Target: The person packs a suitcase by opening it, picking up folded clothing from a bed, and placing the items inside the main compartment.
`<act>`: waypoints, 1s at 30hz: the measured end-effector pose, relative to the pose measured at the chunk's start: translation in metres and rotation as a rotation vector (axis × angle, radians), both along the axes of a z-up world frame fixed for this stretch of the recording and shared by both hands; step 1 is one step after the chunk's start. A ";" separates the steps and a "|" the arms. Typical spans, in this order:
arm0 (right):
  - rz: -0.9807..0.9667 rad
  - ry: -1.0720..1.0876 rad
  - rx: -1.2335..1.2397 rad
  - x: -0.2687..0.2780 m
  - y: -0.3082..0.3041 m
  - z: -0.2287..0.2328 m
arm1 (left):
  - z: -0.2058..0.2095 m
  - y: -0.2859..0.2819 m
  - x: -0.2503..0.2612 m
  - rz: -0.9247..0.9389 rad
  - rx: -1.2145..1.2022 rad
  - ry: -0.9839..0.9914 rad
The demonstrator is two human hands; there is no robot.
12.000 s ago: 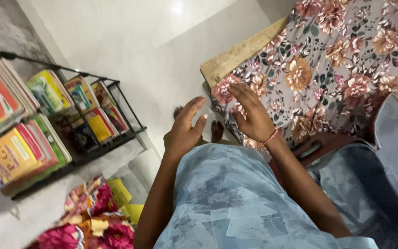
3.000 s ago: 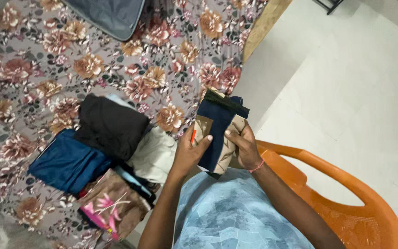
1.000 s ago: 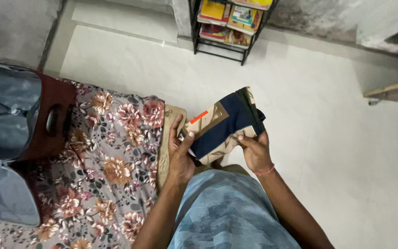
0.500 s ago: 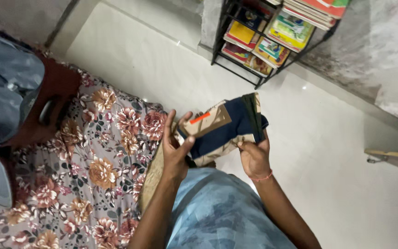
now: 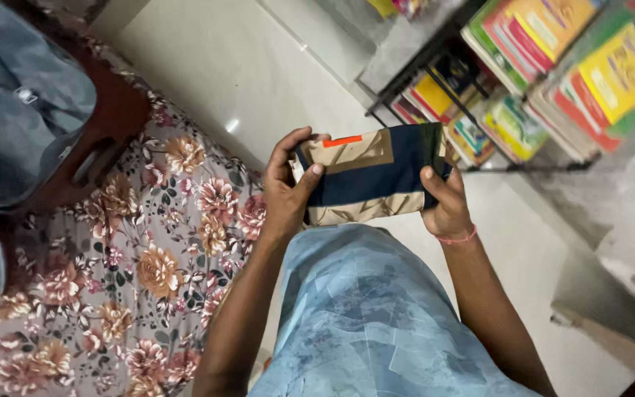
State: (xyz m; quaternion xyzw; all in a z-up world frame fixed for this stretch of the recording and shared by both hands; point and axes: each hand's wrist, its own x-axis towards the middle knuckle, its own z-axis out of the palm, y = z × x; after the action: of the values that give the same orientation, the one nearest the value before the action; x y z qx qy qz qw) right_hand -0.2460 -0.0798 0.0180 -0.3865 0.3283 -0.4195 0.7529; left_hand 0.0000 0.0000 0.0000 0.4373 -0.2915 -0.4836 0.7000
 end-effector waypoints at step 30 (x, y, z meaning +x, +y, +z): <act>0.552 0.122 -0.372 0.290 -0.353 -0.005 | 0.009 -0.220 0.152 0.725 -0.047 0.271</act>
State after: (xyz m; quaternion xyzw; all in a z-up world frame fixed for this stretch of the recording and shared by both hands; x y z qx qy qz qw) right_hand 0.0437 -0.4332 0.0132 -0.6160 0.1734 -0.2286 0.7336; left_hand 0.1517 -0.2196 0.0089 0.4280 -0.0341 -0.2514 0.8675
